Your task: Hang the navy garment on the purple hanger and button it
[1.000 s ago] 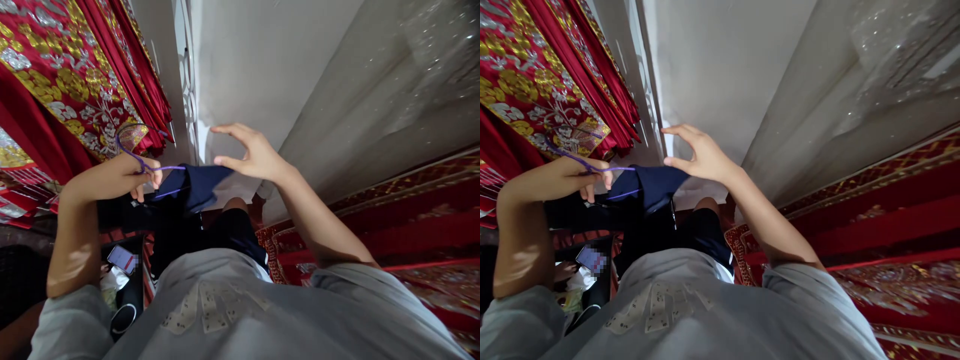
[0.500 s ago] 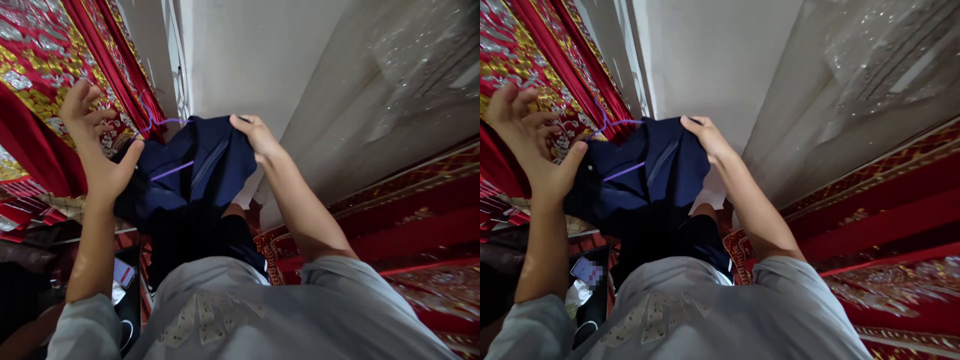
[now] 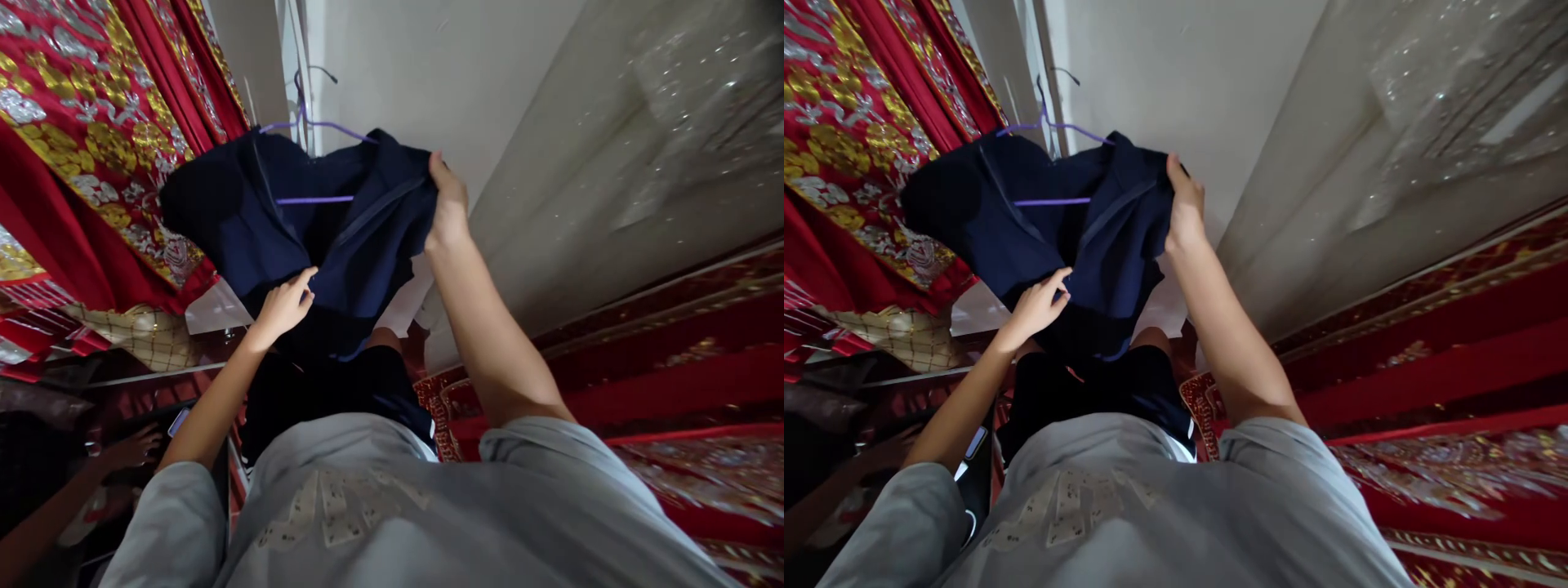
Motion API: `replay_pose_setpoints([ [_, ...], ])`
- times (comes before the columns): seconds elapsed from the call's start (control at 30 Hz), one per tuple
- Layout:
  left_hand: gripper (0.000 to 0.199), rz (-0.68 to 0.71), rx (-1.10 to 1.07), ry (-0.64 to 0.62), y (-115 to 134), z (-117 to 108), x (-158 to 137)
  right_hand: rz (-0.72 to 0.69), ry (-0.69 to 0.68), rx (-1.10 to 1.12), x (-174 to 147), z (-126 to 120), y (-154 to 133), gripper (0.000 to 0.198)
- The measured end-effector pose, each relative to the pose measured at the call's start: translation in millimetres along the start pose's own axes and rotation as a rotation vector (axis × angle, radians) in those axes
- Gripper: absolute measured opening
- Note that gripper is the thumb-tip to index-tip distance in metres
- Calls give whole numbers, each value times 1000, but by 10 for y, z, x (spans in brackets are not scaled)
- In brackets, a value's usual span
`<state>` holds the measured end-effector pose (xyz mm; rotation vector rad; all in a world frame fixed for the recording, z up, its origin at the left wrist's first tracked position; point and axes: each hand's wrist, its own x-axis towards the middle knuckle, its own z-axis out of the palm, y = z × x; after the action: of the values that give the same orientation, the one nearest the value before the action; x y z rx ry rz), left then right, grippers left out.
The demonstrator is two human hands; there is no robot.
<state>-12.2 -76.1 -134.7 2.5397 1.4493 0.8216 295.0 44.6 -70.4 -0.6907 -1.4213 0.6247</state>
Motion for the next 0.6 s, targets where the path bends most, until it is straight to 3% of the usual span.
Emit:
replay_pose_setpoints([
  [0.07, 37, -27, 16, -56, -15, 152, -74, 66, 207, 149, -173, -9, 71, 81],
  [0.13, 22, -32, 2, -80, -9, 239, -162, 104, 294, 180, -264, -37, 177, 71],
  [0.2, 15, -11, -49, -72, 5, 312, -249, 116, 364, 101, -288, -76, 302, 57],
  [0.3, 10, 52, -174, 2, 57, 506, -358, 73, 653, -88, -350, -65, 396, 36],
  [0.37, 8, 77, -255, 67, 120, 710, -409, -14, 763, -221, -497, 39, 322, 31],
  [0.5, 23, -54, -406, 232, 270, 1122, -459, -127, 517, -286, -1054, 459, -19, 29],
  [0.6, 53, -226, -526, 414, 325, 1278, -494, -46, 323, -151, -1568, 857, -119, 13],
])
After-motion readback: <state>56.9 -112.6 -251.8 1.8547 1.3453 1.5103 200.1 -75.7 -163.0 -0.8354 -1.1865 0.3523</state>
